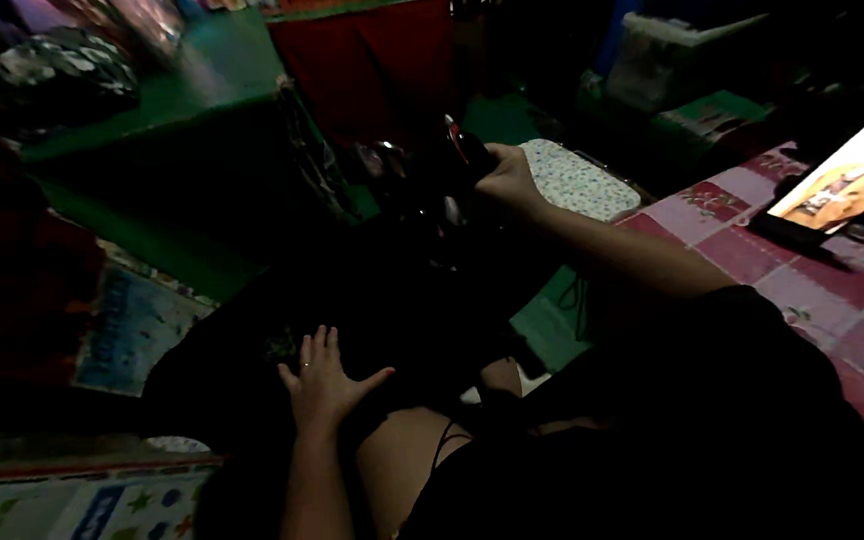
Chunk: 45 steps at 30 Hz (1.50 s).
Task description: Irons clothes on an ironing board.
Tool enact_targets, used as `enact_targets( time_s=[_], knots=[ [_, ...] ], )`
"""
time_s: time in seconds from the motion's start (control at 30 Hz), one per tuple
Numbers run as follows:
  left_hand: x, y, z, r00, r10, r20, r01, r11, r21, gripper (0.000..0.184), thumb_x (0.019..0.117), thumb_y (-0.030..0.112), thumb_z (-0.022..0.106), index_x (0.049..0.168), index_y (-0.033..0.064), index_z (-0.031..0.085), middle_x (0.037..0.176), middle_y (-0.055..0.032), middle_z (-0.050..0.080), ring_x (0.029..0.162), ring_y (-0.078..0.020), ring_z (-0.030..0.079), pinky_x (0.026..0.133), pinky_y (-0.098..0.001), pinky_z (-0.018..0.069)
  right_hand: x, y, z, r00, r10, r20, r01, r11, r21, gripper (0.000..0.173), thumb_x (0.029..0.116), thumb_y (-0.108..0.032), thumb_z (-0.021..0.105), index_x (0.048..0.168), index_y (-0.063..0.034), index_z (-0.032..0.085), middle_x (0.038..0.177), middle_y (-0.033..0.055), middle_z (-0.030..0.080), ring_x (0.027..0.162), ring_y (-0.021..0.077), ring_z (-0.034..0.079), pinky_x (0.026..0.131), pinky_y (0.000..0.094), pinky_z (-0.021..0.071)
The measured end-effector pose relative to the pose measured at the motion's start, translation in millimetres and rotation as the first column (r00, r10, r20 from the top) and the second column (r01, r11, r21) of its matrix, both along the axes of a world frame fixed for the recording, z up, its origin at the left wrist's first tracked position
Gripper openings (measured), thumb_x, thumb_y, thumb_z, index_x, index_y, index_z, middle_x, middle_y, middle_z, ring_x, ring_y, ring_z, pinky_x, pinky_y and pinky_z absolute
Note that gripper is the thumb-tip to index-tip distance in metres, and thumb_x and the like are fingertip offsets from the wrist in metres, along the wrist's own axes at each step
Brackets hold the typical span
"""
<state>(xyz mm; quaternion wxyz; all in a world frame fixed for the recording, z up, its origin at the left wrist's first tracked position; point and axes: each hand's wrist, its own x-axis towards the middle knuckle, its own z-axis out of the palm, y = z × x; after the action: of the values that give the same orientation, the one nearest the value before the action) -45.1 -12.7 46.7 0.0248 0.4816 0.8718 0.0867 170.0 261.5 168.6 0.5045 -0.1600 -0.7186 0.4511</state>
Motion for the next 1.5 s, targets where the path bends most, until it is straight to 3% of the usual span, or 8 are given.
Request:
enact_targets(
  time_s=[0.2, 0.37, 0.47, 0.6, 0.67, 0.77, 1.03, 1.5],
  knots=[
    [-24.6, 3.0, 1.1, 0.993, -0.066, 0.095, 0.056, 0.993, 0.103, 0.1, 0.0749, 0.027, 0.088, 0.157, 0.0016, 0.036, 0.167, -0.0194, 0.028, 0.155, -0.0445, 0.017, 0.116, -0.0768, -0.0001, -22.8, -20.8, 32.0, 0.975, -0.016, -0.22, -0.048, 0.958, -0.281, 0.01, 0.0884, 0.004, 0.071, 0.092, -0.0018, 0.063, 0.073, -0.001, 0.067, 0.061, 0.0018, 0.061, 0.057, 0.0203, 0.0537],
    [-13.3, 2.5, 0.2, 0.996, 0.012, 0.093, -0.016, 0.999, 0.043, 0.127, 0.0649, 0.077, 0.078, 0.155, -0.0026, 0.036, 0.167, -0.0191, 0.027, 0.157, -0.041, 0.014, 0.117, -0.0747, -0.0034, -18.4, -21.7, 55.4, 0.999, -0.023, -0.03, 0.015, 0.973, -0.232, 0.019, 0.0816, 0.001, 0.079, 0.093, -0.0011, 0.065, 0.071, -0.0014, 0.066, 0.056, 0.0019, 0.059, 0.053, 0.02, 0.0525],
    [-4.0, -13.7, 4.2, 0.973, -0.047, 0.224, 0.014, 0.989, 0.145, 0.118, 0.0785, 0.072, 0.07, 0.157, -0.0063, 0.03, 0.166, -0.0251, 0.025, 0.156, -0.0442, 0.015, 0.117, -0.075, -0.0023, -22.5, -17.1, 48.7, 0.954, -0.079, 0.289, 0.074, 0.997, 0.029, 0.023, 0.0805, -0.01, 0.083, 0.094, 0.001, 0.068, 0.08, 0.0035, 0.068, 0.066, 0.0056, 0.062, 0.063, 0.0253, 0.0546],
    [13.9, -36.9, -2.4, 0.912, -0.117, 0.394, -0.062, 0.908, 0.414, 0.089, 0.0957, 0.063, 0.05, 0.15, -0.0069, 0.041, 0.158, -0.0258, 0.04, 0.15, -0.0405, 0.032, 0.123, -0.0617, 0.0146, -47.8, -24.9, 31.0, 0.773, -0.039, 0.633, -0.106, 0.976, 0.19, 0.026, 0.0871, -0.01, 0.079, 0.103, 0.0083, 0.07, 0.098, 0.0221, 0.071, 0.09, 0.0327, 0.07, 0.085, 0.0525, 0.0566],
    [19.6, -43.8, -7.7, 0.906, -0.123, 0.404, -0.125, 0.836, 0.535, 0.069, 0.1008, 0.046, 0.053, 0.142, -0.0084, 0.049, 0.149, -0.028, 0.049, 0.141, -0.0346, 0.046, 0.117, -0.0451, 0.0369, -66.6, -34.9, 18.7, 0.674, -0.038, 0.738, -0.165, 0.966, 0.2, 0.02, 0.0923, -0.014, 0.074, 0.098, 0.0051, 0.07, 0.095, 0.0206, 0.07, 0.09, 0.0347, 0.069, 0.082, 0.0555, 0.0556],
    [8.9, -47.8, -4.0, 0.955, -0.066, 0.288, -0.126, 0.792, 0.598, 0.047, 0.1012, 0.026, 0.058, 0.131, -0.0108, 0.058, 0.137, -0.0297, 0.057, 0.13, -0.0331, 0.056, 0.109, -0.0409, 0.0456, -91.5, -58.5, 8.9, 0.497, -0.062, 0.865, -0.266, 0.939, 0.22, 0.023, 0.0996, -0.024, 0.068, 0.103, -0.0015, 0.072, 0.101, 0.0172, 0.071, 0.098, 0.0344, 0.07, 0.083, 0.0571, 0.057],
    [-41.6, -44.6, 3.7, 0.955, 0.294, 0.041, -0.296, 0.954, 0.054, 0.079, 0.1013, 0.063, 0.045, 0.161, 0.0115, 0.034, 0.168, -0.0197, 0.025, 0.154, -0.0492, 0.017, 0.112, -0.0825, 0.0054, -101.8, -40.1, 15.1, 0.275, -0.185, 0.944, -0.165, 0.958, 0.236, 0.029, 0.1026, -0.029, 0.064, 0.112, -0.003, 0.071, 0.114, 0.0205, 0.07, 0.109, 0.0404, 0.068, 0.085, 0.0631, 0.0542],
    [-31.2, -45.3, -3.4, 0.935, 0.354, 0.025, -0.354, 0.934, 0.051, 0.084, 0.0978, 0.07, 0.041, 0.162, 0.0167, 0.033, 0.168, -0.019, 0.024, 0.154, -0.0494, 0.017, 0.111, -0.0827, 0.0059, -55.7, 123.2, 11.5, 0.141, -0.368, 0.919, 0.463, 0.845, 0.268, 0.045, 0.097, -0.022, 0.071, 0.127, 0.0108, 0.062, 0.134, 0.0317, 0.061, 0.128, 0.0487, 0.058, 0.101, 0.0673, 0.0466]
  ],
)
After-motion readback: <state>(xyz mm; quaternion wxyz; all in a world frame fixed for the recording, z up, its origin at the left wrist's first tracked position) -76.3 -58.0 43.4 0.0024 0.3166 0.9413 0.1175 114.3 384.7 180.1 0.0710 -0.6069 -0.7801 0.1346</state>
